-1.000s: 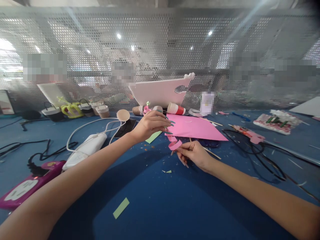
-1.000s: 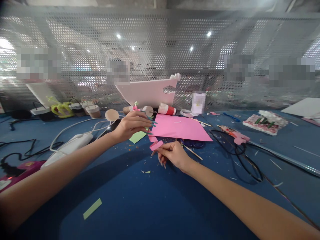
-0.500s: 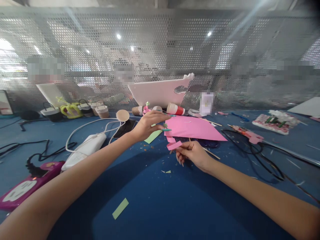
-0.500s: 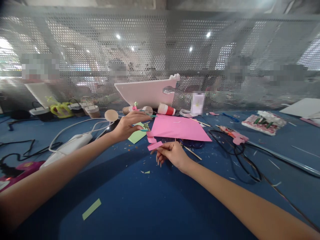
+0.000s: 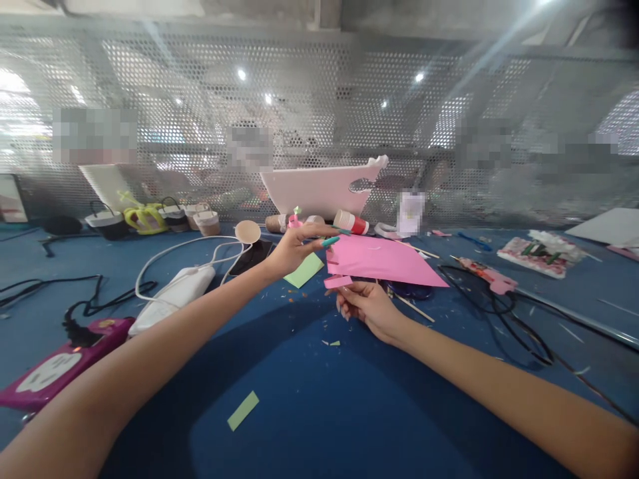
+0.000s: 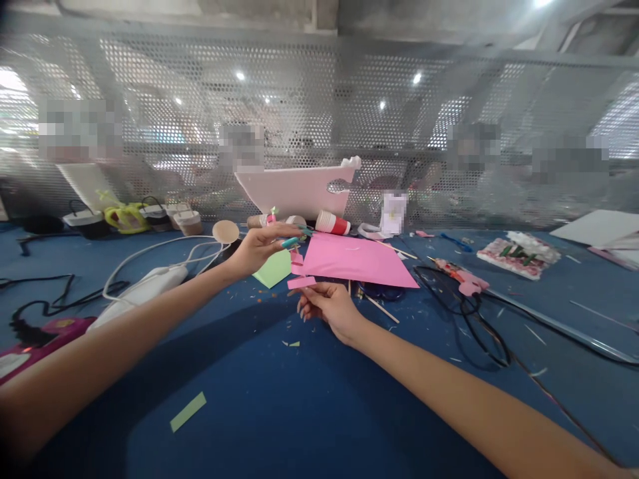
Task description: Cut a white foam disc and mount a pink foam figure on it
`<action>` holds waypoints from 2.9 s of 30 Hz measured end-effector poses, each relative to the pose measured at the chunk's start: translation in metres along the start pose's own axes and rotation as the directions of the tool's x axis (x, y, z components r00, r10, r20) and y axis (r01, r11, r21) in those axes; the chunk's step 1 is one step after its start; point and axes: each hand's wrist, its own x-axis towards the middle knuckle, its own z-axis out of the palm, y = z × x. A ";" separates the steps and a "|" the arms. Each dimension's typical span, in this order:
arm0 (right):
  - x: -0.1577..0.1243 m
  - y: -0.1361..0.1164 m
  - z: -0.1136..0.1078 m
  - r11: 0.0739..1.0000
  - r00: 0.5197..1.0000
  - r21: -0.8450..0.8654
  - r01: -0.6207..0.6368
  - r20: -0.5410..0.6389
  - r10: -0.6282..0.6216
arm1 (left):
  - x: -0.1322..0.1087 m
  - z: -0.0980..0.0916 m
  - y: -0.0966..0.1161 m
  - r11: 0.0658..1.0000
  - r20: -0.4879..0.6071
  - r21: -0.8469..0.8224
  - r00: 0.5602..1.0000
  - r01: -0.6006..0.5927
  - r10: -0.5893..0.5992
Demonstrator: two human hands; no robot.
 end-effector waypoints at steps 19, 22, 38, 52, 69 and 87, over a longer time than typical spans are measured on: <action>0.030 0.013 0.020 0.997 0.997 0.061 0.050 0.049 -0.053 | -0.005 -0.008 -0.011 0.975 -0.104 -0.141 0.977 0.169 -0.184; 0.029 0.011 0.022 0.998 0.997 0.038 0.050 0.059 -0.052 | -0.005 -0.008 -0.012 0.981 -0.087 -0.125 0.984 0.147 -0.158; 0.026 0.009 0.022 1.000 0.998 0.002 0.027 0.050 -0.027 | -0.005 -0.008 -0.019 0.976 -0.132 -0.169 0.978 0.140 -0.164; 0.026 0.010 0.023 0.998 0.996 -0.028 0.057 0.077 -0.054 | -0.006 -0.009 -0.023 0.974 -0.138 -0.187 0.978 0.130 -0.157; 0.028 0.013 0.022 0.997 0.997 0.015 0.071 0.017 -0.071 | -0.005 -0.008 -0.021 0.967 -0.187 -0.218 0.967 0.129 -0.171; 0.026 0.011 0.022 0.998 0.996 -0.013 0.069 0.052 -0.068 | -0.004 -0.006 -0.016 0.960 -0.103 -0.185 0.968 0.209 -0.230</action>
